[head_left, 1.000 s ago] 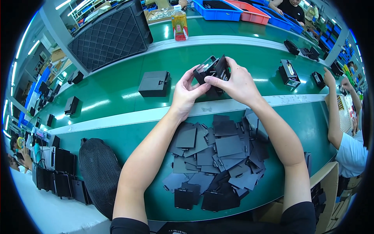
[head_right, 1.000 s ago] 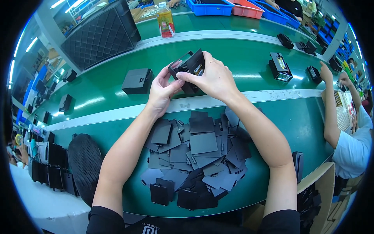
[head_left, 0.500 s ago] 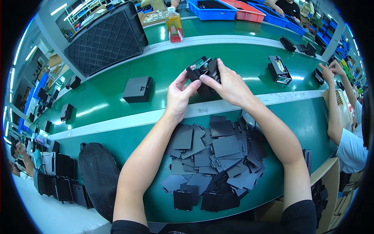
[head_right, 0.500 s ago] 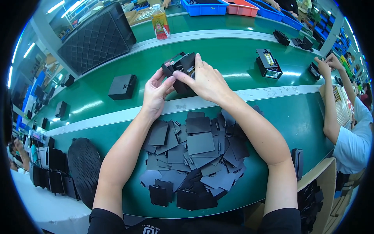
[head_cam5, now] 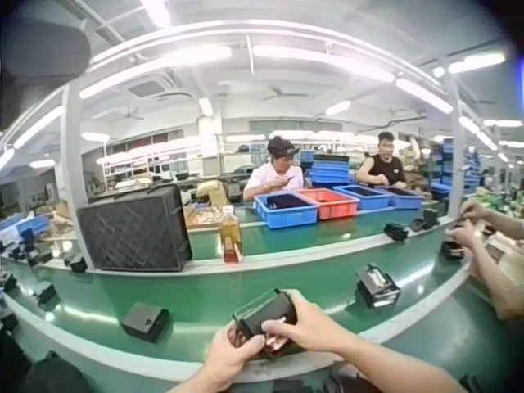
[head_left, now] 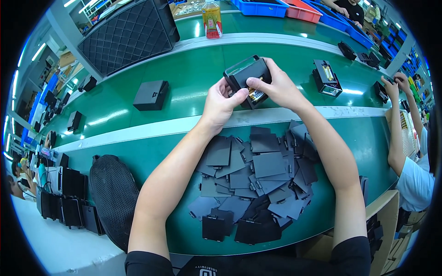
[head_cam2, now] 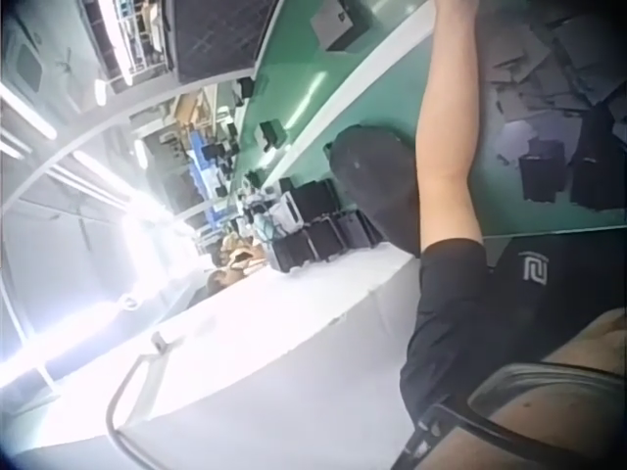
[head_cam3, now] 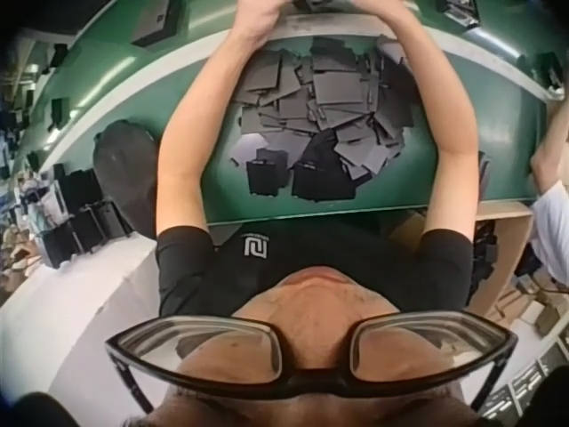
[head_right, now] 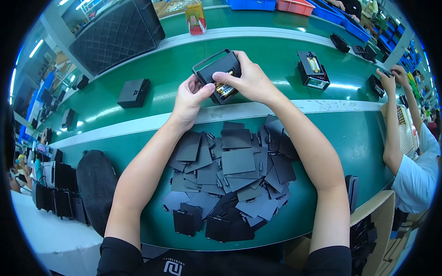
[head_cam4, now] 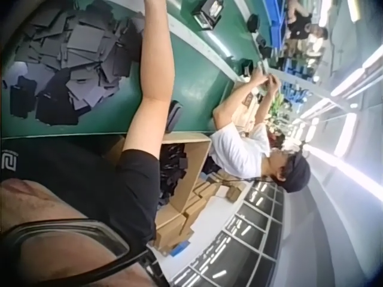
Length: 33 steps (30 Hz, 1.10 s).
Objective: Assemble battery packs by placing cell units into plastic enclosures and closing them.
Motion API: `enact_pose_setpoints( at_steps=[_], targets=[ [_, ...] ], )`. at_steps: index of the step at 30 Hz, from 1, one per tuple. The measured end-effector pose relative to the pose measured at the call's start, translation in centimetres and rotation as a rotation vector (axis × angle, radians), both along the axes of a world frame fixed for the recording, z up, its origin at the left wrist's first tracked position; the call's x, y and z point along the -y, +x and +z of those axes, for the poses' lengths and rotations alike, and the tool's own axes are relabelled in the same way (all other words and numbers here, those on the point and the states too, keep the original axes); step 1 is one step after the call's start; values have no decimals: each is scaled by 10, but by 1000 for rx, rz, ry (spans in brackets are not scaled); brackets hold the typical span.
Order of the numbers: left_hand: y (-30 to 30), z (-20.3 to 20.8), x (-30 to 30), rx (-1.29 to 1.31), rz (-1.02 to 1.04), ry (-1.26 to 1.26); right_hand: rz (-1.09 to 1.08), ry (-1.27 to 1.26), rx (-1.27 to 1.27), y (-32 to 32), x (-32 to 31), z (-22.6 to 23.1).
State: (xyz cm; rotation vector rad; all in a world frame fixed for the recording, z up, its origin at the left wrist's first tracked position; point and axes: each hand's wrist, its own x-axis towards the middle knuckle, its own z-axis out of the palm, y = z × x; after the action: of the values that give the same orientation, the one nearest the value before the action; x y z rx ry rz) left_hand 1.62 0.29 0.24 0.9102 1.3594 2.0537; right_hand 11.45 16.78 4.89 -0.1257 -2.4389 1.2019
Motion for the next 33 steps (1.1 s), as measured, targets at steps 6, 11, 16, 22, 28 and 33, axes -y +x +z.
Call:
enact_pose_setpoints(
  at_steps=[6, 11, 16, 22, 28, 33],
  targets=[
    [1, -1, -3, 92, -79, 19, -78, -135, 211, 3, 6, 3],
    [-11, 6, 5, 231, 67, -7, -263, 183, 219, 24, 14, 20],
    [-19, 8, 12, 268, 266, -62, 395, 754, 581, 60, 33, 36],
    [-13, 14, 28, 285, 365, -136, 392, 634, 543, 52, 32, 35],
    [-9, 6, 48, 373, 337, -92, 117, 159, -26, 32, 41, 36],
    [-7, 0, 46, 329, 243, -27, -49, 811, -548, 5, 40, 0]
  ],
)
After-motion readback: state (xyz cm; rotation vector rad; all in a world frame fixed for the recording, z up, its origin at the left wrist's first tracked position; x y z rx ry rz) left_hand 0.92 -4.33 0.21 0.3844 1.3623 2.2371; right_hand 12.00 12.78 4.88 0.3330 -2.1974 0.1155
